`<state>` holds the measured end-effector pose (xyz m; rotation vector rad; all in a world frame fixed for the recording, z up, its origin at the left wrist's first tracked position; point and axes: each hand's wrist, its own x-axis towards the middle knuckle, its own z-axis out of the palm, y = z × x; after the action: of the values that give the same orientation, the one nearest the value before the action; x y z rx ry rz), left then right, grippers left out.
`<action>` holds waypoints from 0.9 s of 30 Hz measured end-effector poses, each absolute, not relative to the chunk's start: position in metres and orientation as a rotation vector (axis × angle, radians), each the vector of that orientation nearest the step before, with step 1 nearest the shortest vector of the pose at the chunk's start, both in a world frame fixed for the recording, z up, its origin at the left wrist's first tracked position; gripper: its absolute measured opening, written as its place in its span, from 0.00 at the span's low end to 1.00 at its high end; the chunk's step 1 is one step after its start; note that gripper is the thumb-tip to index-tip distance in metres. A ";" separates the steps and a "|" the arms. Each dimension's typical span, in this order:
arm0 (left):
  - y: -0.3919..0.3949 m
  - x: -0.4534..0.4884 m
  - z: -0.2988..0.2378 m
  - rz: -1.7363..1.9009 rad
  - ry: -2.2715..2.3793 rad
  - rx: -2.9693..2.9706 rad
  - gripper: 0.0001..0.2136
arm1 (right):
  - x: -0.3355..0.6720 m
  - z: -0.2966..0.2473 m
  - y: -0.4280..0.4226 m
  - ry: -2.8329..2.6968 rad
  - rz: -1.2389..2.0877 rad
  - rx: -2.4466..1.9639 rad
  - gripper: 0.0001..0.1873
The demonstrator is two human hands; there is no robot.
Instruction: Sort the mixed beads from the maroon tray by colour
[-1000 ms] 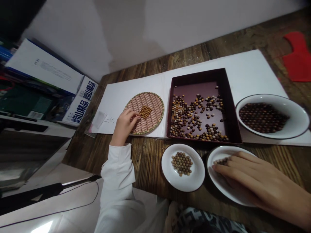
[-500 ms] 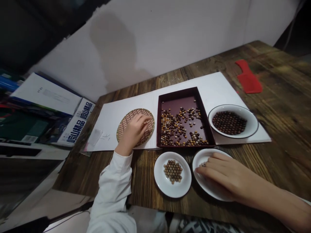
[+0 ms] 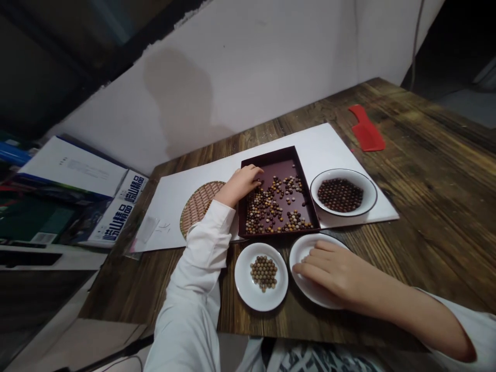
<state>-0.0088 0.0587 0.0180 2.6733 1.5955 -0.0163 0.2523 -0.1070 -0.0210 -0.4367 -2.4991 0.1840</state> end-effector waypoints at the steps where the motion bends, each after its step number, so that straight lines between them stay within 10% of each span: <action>1: 0.062 -0.008 0.015 -0.040 1.616 2.682 0.15 | 0.252 -0.022 -0.107 -2.497 0.177 -0.438 0.12; 27: 0.065 -0.014 0.017 -0.389 1.827 2.928 0.13 | 0.250 -0.029 -0.109 -2.523 0.119 -0.441 0.10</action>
<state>-0.0144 0.0653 0.0175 2.9279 1.8270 -0.3888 0.2501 -0.1093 -0.0290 -0.4413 -2.5229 0.1189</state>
